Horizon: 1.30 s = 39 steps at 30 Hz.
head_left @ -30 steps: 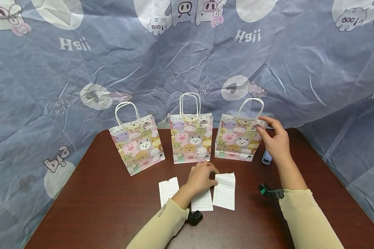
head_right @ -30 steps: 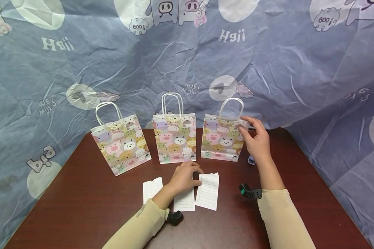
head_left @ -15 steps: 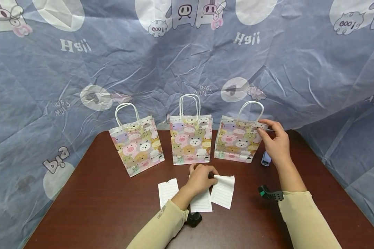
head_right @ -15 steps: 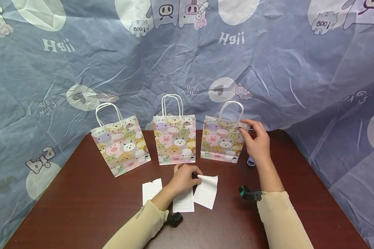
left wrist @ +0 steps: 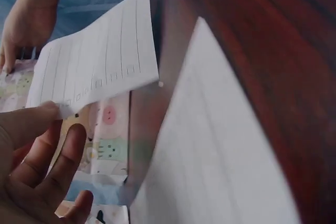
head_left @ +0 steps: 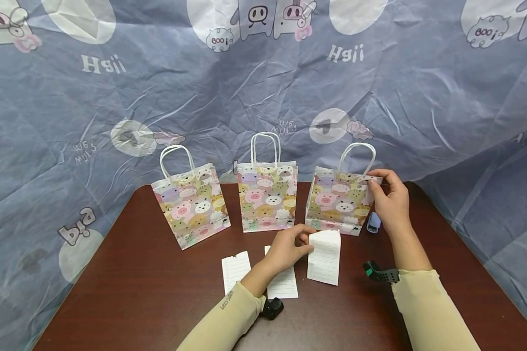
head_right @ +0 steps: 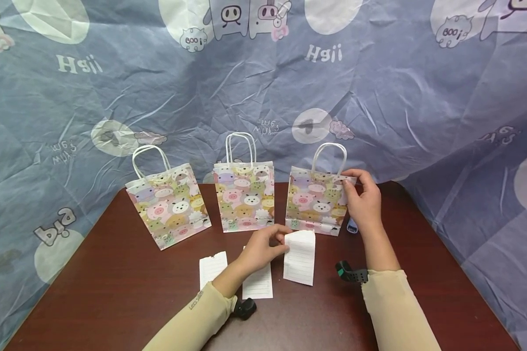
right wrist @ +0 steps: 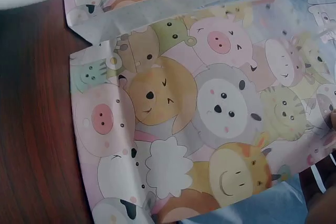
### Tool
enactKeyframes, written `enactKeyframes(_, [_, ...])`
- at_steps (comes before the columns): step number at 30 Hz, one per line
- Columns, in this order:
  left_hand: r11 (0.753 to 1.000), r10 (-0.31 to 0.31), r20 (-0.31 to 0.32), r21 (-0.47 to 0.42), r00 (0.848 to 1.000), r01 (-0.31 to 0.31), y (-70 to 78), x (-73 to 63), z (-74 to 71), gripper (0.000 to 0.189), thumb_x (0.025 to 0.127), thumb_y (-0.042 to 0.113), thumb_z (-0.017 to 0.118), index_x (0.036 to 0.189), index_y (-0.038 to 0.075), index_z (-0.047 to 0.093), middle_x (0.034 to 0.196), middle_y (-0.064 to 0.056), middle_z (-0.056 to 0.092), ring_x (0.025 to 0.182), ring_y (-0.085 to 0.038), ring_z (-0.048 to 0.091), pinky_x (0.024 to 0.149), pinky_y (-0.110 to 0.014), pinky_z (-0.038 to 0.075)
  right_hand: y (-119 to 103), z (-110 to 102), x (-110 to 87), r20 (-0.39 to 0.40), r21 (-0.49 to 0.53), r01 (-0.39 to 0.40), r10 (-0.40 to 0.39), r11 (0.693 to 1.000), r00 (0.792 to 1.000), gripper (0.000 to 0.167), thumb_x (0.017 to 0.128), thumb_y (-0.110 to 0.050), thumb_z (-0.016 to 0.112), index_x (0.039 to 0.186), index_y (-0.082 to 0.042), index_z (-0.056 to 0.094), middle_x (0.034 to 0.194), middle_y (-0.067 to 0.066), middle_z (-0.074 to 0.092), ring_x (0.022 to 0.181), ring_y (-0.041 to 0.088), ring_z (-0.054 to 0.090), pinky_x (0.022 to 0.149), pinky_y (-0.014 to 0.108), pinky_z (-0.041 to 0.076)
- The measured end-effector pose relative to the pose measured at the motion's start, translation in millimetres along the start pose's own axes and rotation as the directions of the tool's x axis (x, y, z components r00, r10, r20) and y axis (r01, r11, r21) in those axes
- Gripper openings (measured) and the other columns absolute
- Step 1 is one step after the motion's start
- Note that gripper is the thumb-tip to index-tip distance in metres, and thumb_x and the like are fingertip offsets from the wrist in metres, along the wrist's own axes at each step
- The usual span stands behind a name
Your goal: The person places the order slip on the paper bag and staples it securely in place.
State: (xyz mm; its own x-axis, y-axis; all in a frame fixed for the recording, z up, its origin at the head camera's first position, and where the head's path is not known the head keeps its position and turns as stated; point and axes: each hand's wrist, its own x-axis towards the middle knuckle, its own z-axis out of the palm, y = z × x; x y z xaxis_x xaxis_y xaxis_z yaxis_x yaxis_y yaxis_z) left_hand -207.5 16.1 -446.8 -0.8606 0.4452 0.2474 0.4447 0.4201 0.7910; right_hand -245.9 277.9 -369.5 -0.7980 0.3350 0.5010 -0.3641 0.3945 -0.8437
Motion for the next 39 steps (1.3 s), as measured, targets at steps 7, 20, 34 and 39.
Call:
enactKeyframes(7, [0.986,0.086,-0.039,-0.137,0.996,-0.091,6.9,2.1,-5.1,0.052,0.088,0.005,0.075,0.136,0.016,0.058,0.091,-0.003,0.066,0.076,0.001,0.061,0.075,-0.018,0.052,-3.9,-4.6,-5.2,0.011,0.057,-0.059,0.058,0.997,0.998,0.018,0.099,-0.006,0.057,0.115,-0.002,0.064,0.091,-0.011,0.058,0.081,0.007,0.053,0.060,0.017,0.047])
enactKeyframes(20, [0.951,0.200,-0.037,-0.233,0.979,-0.203,17.1,3.7,-7.5,0.058,0.088,0.000,0.073,0.141,0.009,0.050,0.094,-0.011,0.067,0.086,-0.008,0.065,0.081,-0.020,0.055,-6.8,-11.4,-13.8,0.010,0.094,0.112,-0.114,0.989,0.993,0.023,0.096,0.004,0.055,0.110,0.001,0.073,0.099,-0.015,0.069,0.072,0.004,0.053,0.053,0.016,0.041])
enactKeyframes(34, [0.963,0.181,-0.155,-0.175,0.971,-0.207,20.9,-3.1,-14.2,0.005,0.091,0.009,0.072,0.096,0.008,0.073,0.093,-0.006,0.071,0.083,-0.004,0.063,0.077,-0.018,0.055,-18.3,-4.2,-28.3,0.033,-0.018,0.162,-0.161,0.987,0.986,0.021,0.094,0.002,0.055,0.102,0.000,0.074,0.097,-0.013,0.071,0.077,0.003,0.054,0.063,0.014,0.042])
enactKeyframes(39, [0.961,0.180,-0.198,-0.173,0.964,-0.215,23.5,-1.7,-15.3,0.004,0.091,0.010,0.072,0.094,0.007,0.073,0.090,-0.006,0.071,0.078,0.000,0.058,0.072,-0.017,0.053,-18.6,-5.0,-28.5,0.064,0.024,0.147,-0.149,0.989,0.987,0.016,0.094,0.000,0.059,0.102,0.001,0.073,0.099,-0.018,0.068,0.081,0.001,0.058,0.063,0.011,0.046])
